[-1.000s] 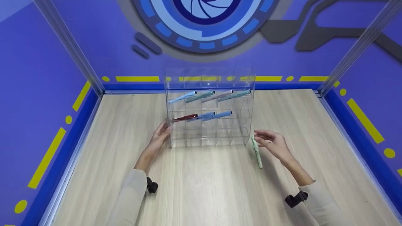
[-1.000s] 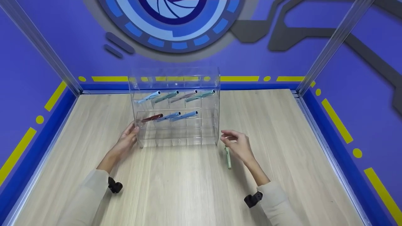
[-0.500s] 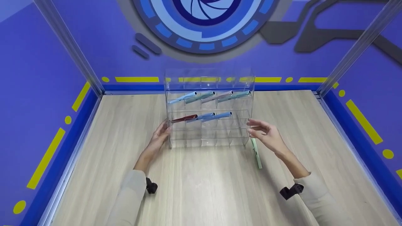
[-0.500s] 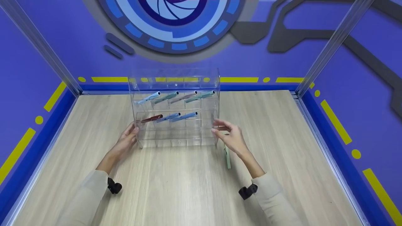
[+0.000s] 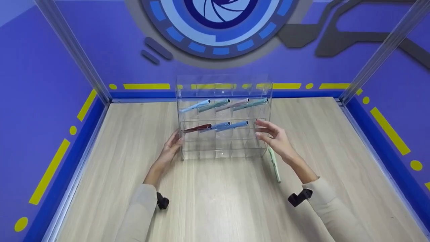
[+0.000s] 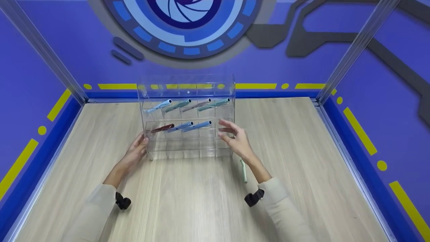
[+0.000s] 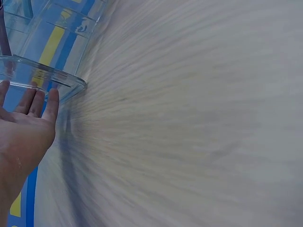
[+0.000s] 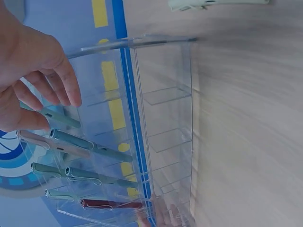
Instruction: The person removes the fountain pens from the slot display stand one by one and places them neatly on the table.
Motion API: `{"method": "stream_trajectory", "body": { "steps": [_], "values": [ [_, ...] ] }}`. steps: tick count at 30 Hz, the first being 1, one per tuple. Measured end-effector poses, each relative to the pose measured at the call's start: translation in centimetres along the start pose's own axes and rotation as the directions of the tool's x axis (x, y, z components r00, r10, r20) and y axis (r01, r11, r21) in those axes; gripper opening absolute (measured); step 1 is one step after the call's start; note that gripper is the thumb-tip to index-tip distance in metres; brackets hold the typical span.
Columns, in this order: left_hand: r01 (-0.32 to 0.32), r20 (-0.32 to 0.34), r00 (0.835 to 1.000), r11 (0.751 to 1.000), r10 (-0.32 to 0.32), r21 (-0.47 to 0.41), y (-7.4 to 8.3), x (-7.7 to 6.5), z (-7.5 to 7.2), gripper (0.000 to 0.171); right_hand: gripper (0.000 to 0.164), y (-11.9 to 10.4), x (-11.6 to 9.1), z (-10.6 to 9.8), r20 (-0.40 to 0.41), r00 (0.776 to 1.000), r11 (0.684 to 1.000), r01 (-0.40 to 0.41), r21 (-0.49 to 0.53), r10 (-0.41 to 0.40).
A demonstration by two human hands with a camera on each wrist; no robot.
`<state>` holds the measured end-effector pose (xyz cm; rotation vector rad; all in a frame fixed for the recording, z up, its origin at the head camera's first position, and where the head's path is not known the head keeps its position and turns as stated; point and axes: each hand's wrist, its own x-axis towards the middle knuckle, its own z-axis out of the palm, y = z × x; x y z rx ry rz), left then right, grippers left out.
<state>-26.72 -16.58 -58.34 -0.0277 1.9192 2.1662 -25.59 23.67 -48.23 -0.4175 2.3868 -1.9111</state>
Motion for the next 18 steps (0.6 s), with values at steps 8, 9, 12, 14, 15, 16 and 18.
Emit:
{"method": "stream_trajectory", "body": {
  "steps": [8, 9, 12, 14, 15, 16, 18],
  "values": [
    [0.004, -0.013, 1.000, 1.000, -0.004, 0.014, 0.0, 0.0, -0.1, 0.066, 0.049, 0.2, 1.3, 1.2, 0.034, 0.999, 0.997, -0.028, 0.066, 0.026],
    [0.002, -0.010, 1.000, 1.000, -0.002, 0.013, 0.0, 0.0, -0.1, 0.065, 0.049, 0.2, 1.4, 1.3, 0.034, 0.999, 0.997, -0.033, 0.067, 0.031],
    [-0.006, -0.003, 1.000, 1.000, 0.006, 0.013, -0.1, 0.1, -0.1, 0.064, 0.049, 0.3, 1.6, 1.6, 0.044, 0.998, 0.996, -0.047, 0.069, 0.044],
    [-0.012, 0.002, 1.000, 1.000, 0.012, 0.009, -0.2, 0.0, -0.1, 0.064, 0.050, 0.3, 1.7, 1.8, 0.048, 0.998, 0.996, -0.048, 0.079, 0.044],
    [-0.018, 0.011, 1.000, 1.000, 0.018, 0.011, -0.2, 0.0, -0.1, 0.064, 0.051, 0.3, 1.8, 1.9, 0.052, 0.998, 0.995, -0.050, 0.086, 0.046],
    [-0.023, 0.016, 1.000, 1.000, 0.023, 0.011, -0.2, 0.0, -0.1, 0.064, 0.051, 0.2, 1.9, 2.0, 0.058, 0.997, 0.995, -0.051, 0.091, 0.046],
    [-0.029, 0.023, 0.999, 0.999, 0.029, 0.012, -0.3, 0.0, -0.1, 0.064, 0.051, 0.1, 2.1, 2.3, 0.068, 0.997, 0.993, -0.056, 0.102, 0.049]
  ]
}}
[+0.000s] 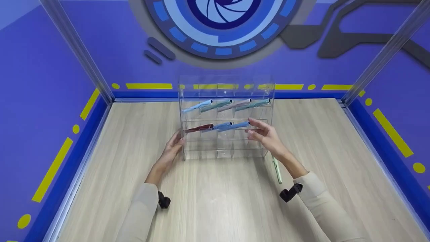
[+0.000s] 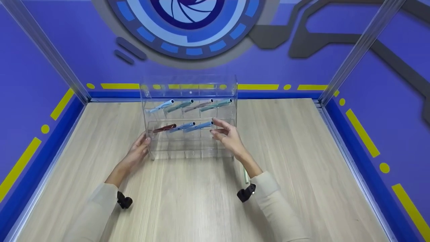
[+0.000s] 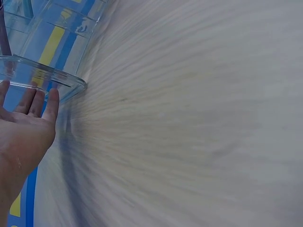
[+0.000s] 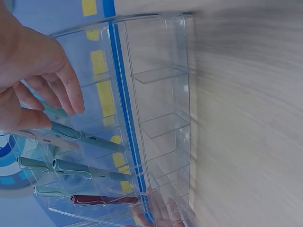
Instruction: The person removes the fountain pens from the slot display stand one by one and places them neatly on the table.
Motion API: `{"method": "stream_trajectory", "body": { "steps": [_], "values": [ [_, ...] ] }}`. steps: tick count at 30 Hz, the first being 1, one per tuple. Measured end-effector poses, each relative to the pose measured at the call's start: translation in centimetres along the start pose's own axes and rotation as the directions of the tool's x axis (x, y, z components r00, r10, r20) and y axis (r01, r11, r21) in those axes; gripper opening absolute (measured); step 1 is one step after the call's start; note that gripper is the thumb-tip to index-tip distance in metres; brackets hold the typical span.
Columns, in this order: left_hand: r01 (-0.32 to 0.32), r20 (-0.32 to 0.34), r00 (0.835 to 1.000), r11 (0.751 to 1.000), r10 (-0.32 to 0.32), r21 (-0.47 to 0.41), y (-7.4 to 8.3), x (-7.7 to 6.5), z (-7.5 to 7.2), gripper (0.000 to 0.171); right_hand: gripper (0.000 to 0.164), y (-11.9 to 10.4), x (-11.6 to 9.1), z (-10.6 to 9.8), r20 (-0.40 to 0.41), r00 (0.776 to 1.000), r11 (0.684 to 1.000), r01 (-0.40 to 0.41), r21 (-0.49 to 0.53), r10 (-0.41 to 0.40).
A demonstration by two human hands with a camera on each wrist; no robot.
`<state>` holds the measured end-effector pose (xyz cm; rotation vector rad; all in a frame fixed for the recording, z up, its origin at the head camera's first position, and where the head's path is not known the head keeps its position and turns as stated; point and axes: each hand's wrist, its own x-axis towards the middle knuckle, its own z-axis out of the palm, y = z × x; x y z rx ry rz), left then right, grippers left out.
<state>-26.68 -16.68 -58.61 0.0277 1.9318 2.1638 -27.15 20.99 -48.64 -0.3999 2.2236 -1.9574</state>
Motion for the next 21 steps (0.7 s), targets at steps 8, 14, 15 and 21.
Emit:
{"method": "stream_trajectory", "body": {
  "steps": [8, 14, 15, 21],
  "values": [
    [-0.032, 0.003, 0.999, 0.999, 0.032, -0.018, 0.0, 0.0, 0.1, 0.062, 0.049, 0.0, 0.9, 1.2, 0.034, 0.999, 0.998, -0.008, 0.062, 0.006],
    [-0.021, -0.006, 1.000, 1.000, 0.021, -0.023, 0.0, 0.0, 0.2, 0.062, 0.045, 0.4, 1.3, 2.2, 0.021, 0.999, 0.992, -0.030, 0.126, 0.028],
    [-0.017, -0.008, 1.000, 1.000, 0.017, -0.026, 0.0, 0.0, 0.2, 0.062, 0.044, 0.5, 1.4, 2.3, 0.017, 0.999, 0.991, -0.031, 0.127, 0.029],
    [-0.029, -0.003, 1.000, 0.999, 0.029, -0.038, 0.0, 0.0, 0.1, 0.063, 0.038, 0.6, 1.6, 3.0, -0.032, 0.999, 0.992, -0.017, 0.123, 0.021]
  ]
}}
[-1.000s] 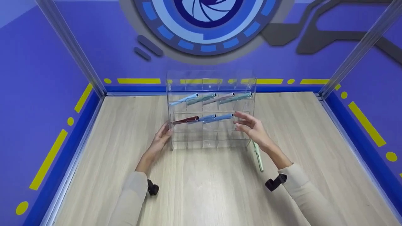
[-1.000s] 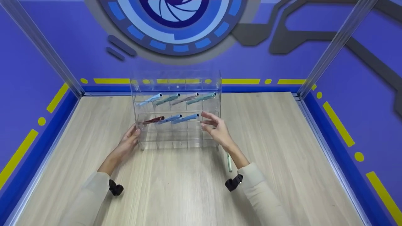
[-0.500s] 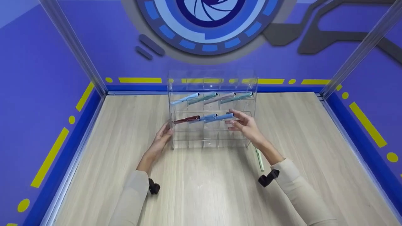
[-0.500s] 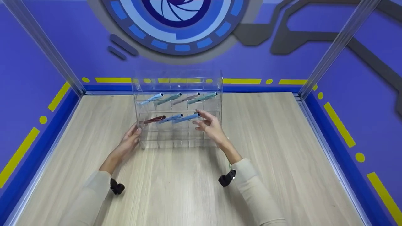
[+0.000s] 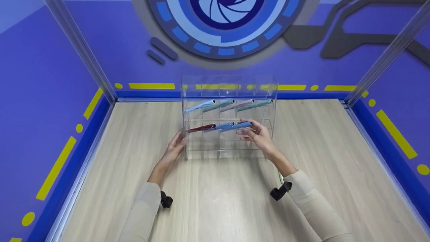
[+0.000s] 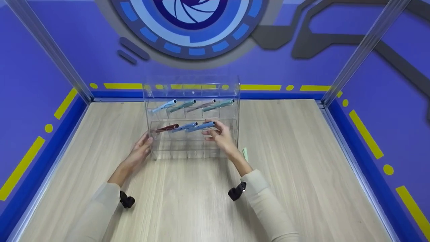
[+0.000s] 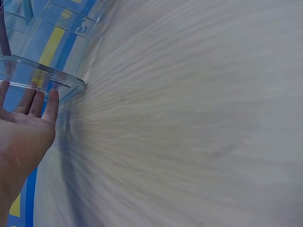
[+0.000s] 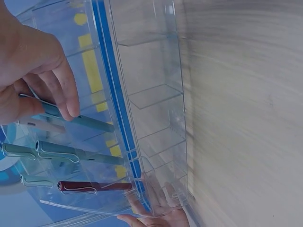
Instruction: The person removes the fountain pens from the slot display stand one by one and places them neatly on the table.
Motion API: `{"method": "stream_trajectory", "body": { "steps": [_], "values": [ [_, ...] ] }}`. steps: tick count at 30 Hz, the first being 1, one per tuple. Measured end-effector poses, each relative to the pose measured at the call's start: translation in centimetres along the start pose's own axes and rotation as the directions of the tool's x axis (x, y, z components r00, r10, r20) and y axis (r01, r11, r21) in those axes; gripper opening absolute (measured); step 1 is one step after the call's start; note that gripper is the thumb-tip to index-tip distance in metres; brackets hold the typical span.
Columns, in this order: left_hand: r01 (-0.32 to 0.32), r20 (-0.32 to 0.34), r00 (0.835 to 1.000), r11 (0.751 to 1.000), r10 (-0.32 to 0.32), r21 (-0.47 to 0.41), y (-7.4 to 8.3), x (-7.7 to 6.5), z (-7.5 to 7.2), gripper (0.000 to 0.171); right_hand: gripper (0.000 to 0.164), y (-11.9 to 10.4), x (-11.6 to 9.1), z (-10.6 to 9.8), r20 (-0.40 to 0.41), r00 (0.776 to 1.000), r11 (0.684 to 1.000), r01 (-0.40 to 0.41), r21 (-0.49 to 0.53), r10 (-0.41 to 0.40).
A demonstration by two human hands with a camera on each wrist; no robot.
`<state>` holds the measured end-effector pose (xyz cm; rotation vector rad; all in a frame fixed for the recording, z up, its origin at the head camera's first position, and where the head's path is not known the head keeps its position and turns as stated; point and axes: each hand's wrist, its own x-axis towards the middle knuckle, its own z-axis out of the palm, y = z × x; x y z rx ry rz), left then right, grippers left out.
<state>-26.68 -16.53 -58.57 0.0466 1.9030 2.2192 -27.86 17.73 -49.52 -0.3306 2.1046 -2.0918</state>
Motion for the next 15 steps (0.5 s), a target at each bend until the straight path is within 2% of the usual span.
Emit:
{"method": "stream_trajectory", "body": {
  "steps": [7, 15],
  "values": [
    [0.013, 0.007, 1.000, 1.000, -0.013, 0.006, 0.25, 0.07, -0.04, 0.065, 0.035, -0.10, 0.26, 0.52, -0.063, 0.998, 1.000, 0.006, 0.026, -0.004],
    [0.012, 0.009, 1.000, 1.000, -0.012, -0.006, 0.01, 0.01, -0.14, 0.063, 0.033, 0.15, 0.05, 0.88, -0.115, 0.993, 1.000, 0.000, -0.001, 0.000]
  ]
}}
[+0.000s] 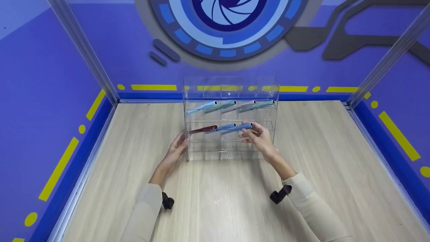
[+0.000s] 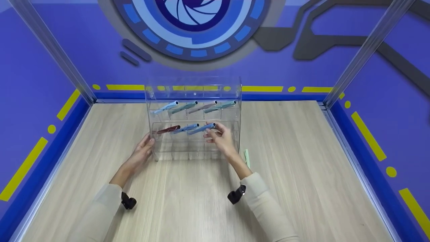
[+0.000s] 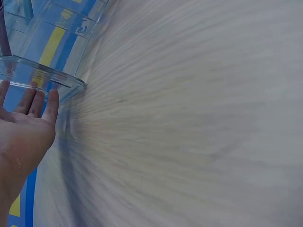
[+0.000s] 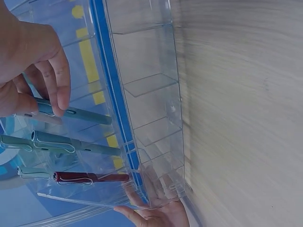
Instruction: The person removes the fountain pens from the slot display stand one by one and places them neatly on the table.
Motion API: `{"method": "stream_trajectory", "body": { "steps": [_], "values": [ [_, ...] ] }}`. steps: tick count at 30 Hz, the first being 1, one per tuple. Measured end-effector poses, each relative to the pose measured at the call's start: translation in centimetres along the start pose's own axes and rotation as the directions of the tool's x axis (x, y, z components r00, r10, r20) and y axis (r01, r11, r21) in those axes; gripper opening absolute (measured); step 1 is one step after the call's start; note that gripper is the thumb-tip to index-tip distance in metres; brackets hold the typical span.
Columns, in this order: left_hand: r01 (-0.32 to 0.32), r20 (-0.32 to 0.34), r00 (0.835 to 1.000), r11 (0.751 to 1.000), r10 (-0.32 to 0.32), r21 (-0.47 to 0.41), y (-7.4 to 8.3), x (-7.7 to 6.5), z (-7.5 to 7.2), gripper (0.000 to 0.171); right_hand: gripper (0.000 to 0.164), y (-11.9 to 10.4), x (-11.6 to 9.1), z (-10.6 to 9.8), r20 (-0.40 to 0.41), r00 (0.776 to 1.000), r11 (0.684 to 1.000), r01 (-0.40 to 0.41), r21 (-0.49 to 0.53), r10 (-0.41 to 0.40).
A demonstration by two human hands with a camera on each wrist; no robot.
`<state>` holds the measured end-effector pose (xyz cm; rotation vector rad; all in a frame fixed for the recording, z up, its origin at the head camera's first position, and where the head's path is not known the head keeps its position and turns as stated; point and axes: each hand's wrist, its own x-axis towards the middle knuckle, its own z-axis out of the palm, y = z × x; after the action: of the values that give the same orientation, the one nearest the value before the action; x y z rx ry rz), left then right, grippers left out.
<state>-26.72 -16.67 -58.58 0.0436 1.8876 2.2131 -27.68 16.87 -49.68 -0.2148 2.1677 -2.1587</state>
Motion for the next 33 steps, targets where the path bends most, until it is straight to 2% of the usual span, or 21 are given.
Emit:
{"method": "stream_trajectory", "body": {
  "steps": [5, 11, 17, 27, 33],
  "values": [
    [0.008, -0.017, 1.000, 1.000, -0.008, -0.009, -0.3, -0.1, 0.1, 0.063, 0.033, -0.1, -0.3, -0.2, -0.022, 1.000, 1.000, 0.000, 0.019, 0.000],
    [-0.008, 0.007, 1.000, 1.000, 0.008, -0.024, -0.3, 0.0, 0.3, 0.064, 0.030, -0.3, -0.9, -0.7, -0.045, 0.999, 0.999, 0.024, 0.036, -0.022],
    [-0.015, 0.002, 1.000, 1.000, 0.016, -0.024, -0.2, 0.1, 0.4, 0.064, 0.029, -0.3, -1.5, -1.2, -0.083, 0.995, 0.995, 0.060, 0.082, -0.053],
    [-0.035, 0.014, 0.999, 0.999, 0.035, -0.001, -0.3, 0.2, 0.2, 0.061, 0.034, -0.6, -2.4, -2.5, -0.153, 0.984, 0.987, 0.105, 0.123, -0.086],
    [0.005, -0.007, 1.000, 1.000, -0.005, -0.005, -0.1, 0.0, 0.1, 0.065, 0.035, -0.9, -2.7, -3.0, -0.174, 0.980, 0.984, 0.121, 0.134, -0.097]
  ]
}}
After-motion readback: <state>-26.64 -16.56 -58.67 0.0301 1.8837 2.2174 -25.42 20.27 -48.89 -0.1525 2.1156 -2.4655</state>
